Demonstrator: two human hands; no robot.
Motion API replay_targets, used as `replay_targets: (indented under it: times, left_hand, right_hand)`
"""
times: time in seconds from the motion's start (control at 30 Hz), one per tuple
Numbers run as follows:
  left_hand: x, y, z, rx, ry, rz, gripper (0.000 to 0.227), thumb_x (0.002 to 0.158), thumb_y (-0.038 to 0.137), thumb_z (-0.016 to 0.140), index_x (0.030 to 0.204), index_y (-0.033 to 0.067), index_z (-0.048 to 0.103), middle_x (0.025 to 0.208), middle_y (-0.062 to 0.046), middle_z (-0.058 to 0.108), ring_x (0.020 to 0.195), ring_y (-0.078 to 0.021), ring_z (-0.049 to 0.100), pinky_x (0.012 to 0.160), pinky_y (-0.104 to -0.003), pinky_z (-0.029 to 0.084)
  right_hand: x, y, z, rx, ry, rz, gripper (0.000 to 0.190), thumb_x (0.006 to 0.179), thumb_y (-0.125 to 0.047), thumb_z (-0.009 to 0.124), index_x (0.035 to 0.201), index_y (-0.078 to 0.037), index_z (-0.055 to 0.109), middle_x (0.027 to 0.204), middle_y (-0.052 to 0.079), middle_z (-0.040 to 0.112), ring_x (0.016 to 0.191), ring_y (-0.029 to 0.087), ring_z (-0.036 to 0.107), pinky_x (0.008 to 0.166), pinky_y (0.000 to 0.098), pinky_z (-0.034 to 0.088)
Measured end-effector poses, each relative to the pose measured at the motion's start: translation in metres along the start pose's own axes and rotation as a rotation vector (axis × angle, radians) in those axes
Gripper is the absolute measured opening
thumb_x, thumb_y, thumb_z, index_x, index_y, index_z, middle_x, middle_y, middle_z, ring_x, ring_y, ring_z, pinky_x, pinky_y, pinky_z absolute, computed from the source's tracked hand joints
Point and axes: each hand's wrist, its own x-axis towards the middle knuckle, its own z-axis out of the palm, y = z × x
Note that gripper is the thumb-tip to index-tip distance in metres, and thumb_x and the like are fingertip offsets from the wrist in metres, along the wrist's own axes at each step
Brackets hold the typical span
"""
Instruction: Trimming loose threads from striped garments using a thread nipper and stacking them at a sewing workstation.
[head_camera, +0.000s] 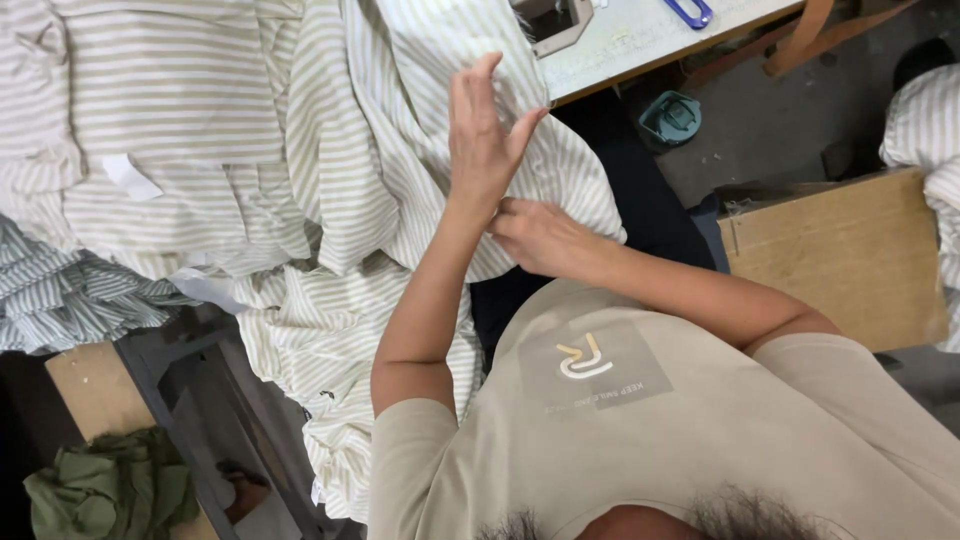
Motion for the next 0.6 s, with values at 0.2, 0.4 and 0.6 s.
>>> replay_targets:
  times: [0.2,0.4,0.6]
  left_hand:
    - [0.006,0.006,-0.005,-0.140,0.006,-0.019,0.040,0.107,0.004,0.062,0.142,0.0149,0.047,0.104,-0.007,0.047,0.087,-0.0172,0.052,0.071,-0.029,0.050]
    - [0.031,0.028,-0.008,-0.218,0.038,0.050,0.027,0.103,-0.004,0.054,0.124,0.0120,0.060,0.108,-0.009,0.053,0.095,-0.0243,0.062,0.080,-0.034,0.054]
    - [0.028,0.012,0.002,0.353,-0.022,0.108,0.018,0.104,0.025,0.060,0.114,0.0119,0.066,0.088,0.000,0.061,0.077,-0.0209,0.049,0.060,-0.034,0.044]
  right_hand:
    - [0.011,0.037,-0.071,-0.231,0.407,0.096,0.007,0.095,-0.001,0.065,0.092,-0.003,0.071,0.083,0.013,0.066,0.069,0.027,0.064,0.061,0.0405,0.055]
    - [0.051,0.045,-0.105,0.423,0.541,0.180,0.029,0.103,0.001,0.059,0.132,-0.001,0.059,0.121,0.015,0.067,0.071,0.013,0.071,0.066,0.0244,0.064]
    - [0.046,0.039,-0.087,0.302,0.467,0.118,0.003,0.101,-0.001,0.061,0.101,-0.002,0.064,0.092,0.010,0.065,0.067,0.015,0.061,0.062,0.0301,0.051]
